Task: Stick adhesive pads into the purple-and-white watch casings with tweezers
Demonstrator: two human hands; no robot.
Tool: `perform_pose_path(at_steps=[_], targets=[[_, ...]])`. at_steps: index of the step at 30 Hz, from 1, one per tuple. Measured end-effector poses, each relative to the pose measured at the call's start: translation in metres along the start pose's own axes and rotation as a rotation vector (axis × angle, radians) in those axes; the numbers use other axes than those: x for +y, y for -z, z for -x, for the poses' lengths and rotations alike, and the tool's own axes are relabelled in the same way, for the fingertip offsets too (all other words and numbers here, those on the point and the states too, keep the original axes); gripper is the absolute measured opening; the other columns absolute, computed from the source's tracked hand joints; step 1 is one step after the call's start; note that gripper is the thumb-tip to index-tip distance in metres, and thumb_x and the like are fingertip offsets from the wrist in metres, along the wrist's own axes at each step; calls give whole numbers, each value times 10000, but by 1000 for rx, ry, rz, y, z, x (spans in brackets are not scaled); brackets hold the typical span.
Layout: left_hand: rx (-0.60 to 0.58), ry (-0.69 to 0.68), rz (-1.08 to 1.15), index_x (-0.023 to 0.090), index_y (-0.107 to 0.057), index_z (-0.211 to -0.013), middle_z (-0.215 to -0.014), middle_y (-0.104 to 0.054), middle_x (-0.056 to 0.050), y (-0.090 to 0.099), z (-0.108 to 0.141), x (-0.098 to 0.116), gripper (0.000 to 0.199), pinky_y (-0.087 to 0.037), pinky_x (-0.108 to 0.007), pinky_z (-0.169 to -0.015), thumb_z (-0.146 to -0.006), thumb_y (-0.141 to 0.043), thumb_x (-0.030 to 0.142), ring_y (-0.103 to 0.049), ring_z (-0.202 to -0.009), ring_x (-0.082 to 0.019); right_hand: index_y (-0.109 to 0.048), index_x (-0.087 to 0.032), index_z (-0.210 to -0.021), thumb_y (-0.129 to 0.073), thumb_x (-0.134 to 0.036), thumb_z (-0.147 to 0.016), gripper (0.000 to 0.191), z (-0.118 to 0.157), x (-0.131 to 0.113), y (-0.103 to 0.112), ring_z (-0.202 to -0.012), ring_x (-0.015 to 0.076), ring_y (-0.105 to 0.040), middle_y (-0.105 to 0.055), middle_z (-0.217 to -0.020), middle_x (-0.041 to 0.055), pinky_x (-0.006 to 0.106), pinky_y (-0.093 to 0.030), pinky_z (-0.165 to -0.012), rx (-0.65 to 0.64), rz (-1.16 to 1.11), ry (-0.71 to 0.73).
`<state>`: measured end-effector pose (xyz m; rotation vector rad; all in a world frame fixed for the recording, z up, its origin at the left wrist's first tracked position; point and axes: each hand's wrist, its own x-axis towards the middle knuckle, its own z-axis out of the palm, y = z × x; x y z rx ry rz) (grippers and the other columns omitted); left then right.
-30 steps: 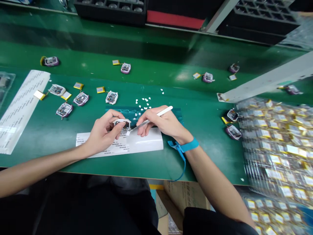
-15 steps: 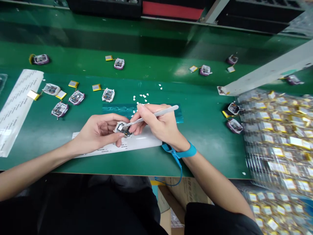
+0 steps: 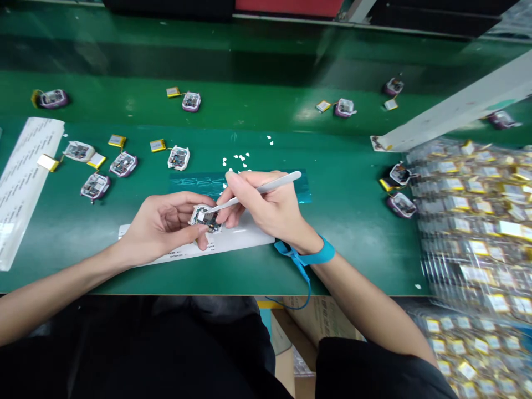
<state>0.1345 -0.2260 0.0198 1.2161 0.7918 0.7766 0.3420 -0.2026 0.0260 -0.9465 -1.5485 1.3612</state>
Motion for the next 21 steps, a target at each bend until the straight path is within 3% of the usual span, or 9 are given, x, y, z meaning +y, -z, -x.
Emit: perform_pose_path(at_steps=[21], targets=[[39,16,18,144,-701,-1059,-781,-762,-26,-2,1,-1,234,-620,-276,-570,-830,-742,124,-762,-593,-182,-741,-216,-711,-609,-558,-988,459,0,-1,-2,-472,119,-668,-742,-637,21,231,-549,-447,4,50,31]])
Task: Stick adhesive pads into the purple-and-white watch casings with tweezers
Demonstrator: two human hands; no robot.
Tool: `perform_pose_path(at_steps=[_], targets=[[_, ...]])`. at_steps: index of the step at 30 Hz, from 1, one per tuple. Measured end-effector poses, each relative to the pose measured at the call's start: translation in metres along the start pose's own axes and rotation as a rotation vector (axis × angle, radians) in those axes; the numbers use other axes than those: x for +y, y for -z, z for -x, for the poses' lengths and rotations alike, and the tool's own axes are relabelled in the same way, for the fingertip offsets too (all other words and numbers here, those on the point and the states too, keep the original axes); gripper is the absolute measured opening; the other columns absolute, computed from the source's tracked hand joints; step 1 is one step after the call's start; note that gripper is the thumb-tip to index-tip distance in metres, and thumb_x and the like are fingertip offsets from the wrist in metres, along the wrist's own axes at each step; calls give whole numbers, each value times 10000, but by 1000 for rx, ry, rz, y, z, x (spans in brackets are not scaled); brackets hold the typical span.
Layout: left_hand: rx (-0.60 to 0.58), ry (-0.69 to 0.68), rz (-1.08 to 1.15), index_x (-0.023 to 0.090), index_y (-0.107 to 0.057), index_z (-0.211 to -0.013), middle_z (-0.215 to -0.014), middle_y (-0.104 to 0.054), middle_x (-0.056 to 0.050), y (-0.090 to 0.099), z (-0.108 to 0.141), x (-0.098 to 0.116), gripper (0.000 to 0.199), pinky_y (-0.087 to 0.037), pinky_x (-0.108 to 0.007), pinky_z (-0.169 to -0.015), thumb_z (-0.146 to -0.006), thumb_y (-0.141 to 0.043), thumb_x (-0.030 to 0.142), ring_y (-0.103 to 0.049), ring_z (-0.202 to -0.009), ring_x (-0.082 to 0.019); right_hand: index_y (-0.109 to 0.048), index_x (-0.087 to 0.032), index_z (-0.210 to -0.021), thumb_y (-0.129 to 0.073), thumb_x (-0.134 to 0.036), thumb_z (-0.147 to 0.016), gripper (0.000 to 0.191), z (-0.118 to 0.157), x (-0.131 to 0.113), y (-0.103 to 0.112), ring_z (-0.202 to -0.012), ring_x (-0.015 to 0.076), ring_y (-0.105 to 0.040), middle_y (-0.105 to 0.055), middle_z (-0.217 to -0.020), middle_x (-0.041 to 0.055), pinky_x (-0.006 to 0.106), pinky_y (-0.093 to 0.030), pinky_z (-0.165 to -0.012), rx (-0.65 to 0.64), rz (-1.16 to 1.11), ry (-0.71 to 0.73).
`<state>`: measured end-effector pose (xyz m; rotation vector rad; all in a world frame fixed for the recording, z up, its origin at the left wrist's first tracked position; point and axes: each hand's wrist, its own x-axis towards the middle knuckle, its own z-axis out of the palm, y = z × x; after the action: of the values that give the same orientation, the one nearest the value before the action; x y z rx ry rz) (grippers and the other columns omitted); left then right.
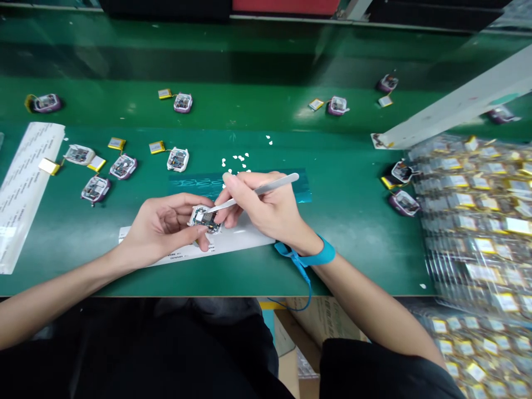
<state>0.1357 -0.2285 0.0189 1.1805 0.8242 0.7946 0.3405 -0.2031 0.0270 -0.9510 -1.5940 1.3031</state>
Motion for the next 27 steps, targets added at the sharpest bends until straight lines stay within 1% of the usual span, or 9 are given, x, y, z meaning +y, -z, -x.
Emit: perform_pose_path(at_steps=[4,6,9,11,13,15,17,22,27], targets=[[37,2,-14,125,-701,-1050,-716,-753,-30,-1,-1,-3,173,-590,-270,-547,-894,-695,198,-747,-556,-178,-743,-224,-724,-626,-491,-997,399,2,-1,0,-496,128,-687,-747,-640,16,239,-563,-462,-8,61,67],[58,13,-58,120,-709,-1037,-691,-749,-31,0,-2,0,169,-576,-276,-529,-906,-681,223,-734,-534,-179,-757,-225,-783,-628,-429,-1009,331,4,1,1,-537,136,-710,-757,-662,12,243,-579,-483,23,74,161],[131,-3,-197,133,-738,-1064,-678,-748,-23,8,-2,20,191,-569,-279,-540,-903,-680,219,-719,-535,-171,-769,-242,-934,-639,-391,-1012,212,5,6,3,-597,149,-731,-792,-772,14,267,-603,-506,193,14,339],[203,-50,-330,159,-762,-1067,-698,-754,-20,18,-1,39,193,-559,-271,-547,-897,-698,224,-700,-535,-155,-764,-262,-1023,-665,-364,-1000,144,5,8,4,-645,158,-741,-810,-876,21,292,-621,-537,270,2,363],[250,-89,-485,189,-782,-1005,-700,-749,-15,32,2,56,145,-537,-266,-533,-895,-714,256,-670,-521,-143,-761,-260,-1082,-686,-309,-986,131,4,10,4,-702,162,-752,-814,-962,24,309,-640,-596,228,68,326],[249,-97,-659,213,-787,-918,-676,-733,-10,48,6,63,123,-509,-264,-519,-908,-702,302,-646,-512,-141,-766,-240,-1109,-696,-274,-975,155,3,12,2,-767,162,-764,-815,-1006,19,315,-647,-674,122,170,298],[210,-76,-827,225,-784,-904,-719,-754,-20,60,11,59,175,-494,-270,-535,-934,-659,344,-668,-571,-161,-774,-230,-1108,-699,-277,-972,163,1,15,0,-832,165,-769,-815,-1038,16,319,-636,-740,15,256,280],[145,-26,-1011,207,-770,-1025,-1176,-794,-82,66,24,26,284,-521,-287,-629,-999,-542,374,-742,-925,-235,-761,-212,-1157,-615,-263,-1023,204,-2,20,-5,-837,152,-718,-806,-1059,35,305,-545,-703,-130,360,266],[151,-131,-1009,198,-766,-1016,-1158,-800,-73,60,26,11,266,-561,-289,-747,-1014,-540,337,-724,-1071,-233,-753,-226,-1173,-621,-260,-1021,205,-4,27,-9,-930,173,-685,-801,-1090,37,339,-541,-808,-156,376,321]])
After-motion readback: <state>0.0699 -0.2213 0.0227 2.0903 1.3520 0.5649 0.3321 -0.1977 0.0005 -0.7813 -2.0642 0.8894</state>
